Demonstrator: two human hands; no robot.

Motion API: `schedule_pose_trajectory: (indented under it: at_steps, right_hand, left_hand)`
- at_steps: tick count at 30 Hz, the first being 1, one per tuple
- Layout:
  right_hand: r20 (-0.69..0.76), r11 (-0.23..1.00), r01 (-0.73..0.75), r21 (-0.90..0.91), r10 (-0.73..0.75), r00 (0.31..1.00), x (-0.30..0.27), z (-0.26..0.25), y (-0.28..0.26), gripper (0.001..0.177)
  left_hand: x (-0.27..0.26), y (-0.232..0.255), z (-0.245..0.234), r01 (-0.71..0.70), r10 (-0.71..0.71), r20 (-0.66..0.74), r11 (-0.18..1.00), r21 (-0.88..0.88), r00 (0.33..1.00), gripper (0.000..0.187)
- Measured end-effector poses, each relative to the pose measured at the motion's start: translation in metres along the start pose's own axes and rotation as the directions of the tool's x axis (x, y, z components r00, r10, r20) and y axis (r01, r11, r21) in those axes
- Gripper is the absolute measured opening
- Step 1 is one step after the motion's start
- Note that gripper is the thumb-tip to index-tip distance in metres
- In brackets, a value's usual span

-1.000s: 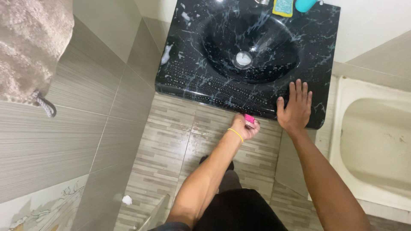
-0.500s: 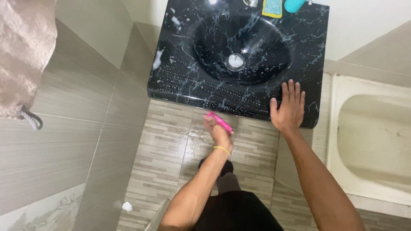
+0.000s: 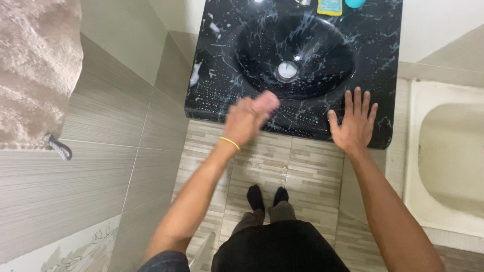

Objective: The person scrubs the surface and basin of a black marble-patterned bathroom sink with a pink sponge, applying soap and rinsing the area with water from the faucet.

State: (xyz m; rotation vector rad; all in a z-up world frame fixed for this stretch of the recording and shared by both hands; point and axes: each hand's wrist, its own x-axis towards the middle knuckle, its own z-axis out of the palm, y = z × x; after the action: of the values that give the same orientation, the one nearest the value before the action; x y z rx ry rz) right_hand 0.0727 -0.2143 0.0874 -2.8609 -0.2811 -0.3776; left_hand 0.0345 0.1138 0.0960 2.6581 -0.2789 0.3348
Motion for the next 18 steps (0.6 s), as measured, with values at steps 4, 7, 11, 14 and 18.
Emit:
schedule_pose_trajectory:
  at_steps: [4,7,11,14,18]
  right_hand:
    - [-0.027,0.999,-0.034,-0.001,0.034,0.999,-0.004,0.003,-0.005,0.072]
    - [-0.033,0.999,-0.036,-0.004,0.036,0.999,-0.001,0.003,-0.006,0.073]
    - [-0.042,1.000,-0.004,0.029,0.005,0.999,-0.005,0.003,0.000,0.073]
    - [-0.036,0.998,0.006,0.056,-0.004,0.999,-0.002,0.004,0.003,0.071]
    - [-0.059,1.000,-0.021,-0.005,0.021,0.998,-0.006,0.013,-0.002,0.070]
  left_hand:
    - [0.011,-0.094,-0.041,0.341,-0.259,-0.361,0.922,0.185,0.896,0.027]
    - [0.003,-0.076,-0.015,0.298,-0.173,-0.470,0.932,0.206,0.866,0.032]
    - [-0.038,-0.015,0.033,-0.334,0.362,-0.348,0.932,0.138,0.865,0.039]
    - [-0.034,-0.073,0.011,0.248,-0.232,-0.246,0.968,0.033,0.941,0.023]
    - [-0.043,-0.093,-0.004,0.587,-0.360,-0.667,0.797,0.144,0.652,0.031]
